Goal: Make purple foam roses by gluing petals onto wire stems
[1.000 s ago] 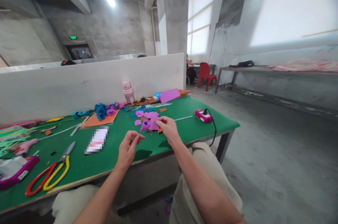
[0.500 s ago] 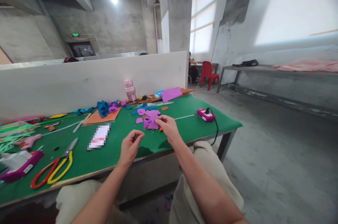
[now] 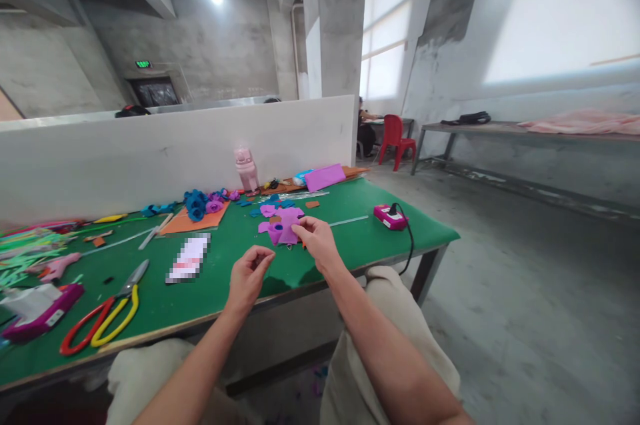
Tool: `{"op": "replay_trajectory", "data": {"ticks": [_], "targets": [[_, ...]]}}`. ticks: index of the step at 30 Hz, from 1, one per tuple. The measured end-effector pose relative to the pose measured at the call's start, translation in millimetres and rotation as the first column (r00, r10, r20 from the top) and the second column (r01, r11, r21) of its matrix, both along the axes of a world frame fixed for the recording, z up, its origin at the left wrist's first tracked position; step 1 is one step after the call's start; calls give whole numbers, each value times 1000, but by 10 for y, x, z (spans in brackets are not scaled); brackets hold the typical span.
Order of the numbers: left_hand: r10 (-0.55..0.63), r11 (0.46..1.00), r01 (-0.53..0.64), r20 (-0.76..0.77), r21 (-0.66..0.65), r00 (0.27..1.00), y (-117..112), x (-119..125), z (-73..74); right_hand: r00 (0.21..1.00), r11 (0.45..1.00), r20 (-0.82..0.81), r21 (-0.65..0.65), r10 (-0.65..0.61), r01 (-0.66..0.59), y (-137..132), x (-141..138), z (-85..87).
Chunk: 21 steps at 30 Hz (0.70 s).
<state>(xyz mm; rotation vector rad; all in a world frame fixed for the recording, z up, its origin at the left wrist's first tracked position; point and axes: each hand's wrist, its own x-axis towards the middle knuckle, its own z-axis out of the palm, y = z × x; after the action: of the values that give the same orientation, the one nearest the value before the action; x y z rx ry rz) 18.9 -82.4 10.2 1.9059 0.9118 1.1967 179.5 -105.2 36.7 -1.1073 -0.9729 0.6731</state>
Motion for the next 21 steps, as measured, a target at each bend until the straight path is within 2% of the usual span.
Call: {"op": "replay_trajectory", "data": {"ticks": [10,21], "targets": [[-100,980,122,139,-160,985,-34,54,-27,980,991,156,-32,-123,129,40,-61,-81],[-117,969,144,143,-199,983,-61,83,-30,997,998,45,-4,-61,62,52,-98,-110]]}}
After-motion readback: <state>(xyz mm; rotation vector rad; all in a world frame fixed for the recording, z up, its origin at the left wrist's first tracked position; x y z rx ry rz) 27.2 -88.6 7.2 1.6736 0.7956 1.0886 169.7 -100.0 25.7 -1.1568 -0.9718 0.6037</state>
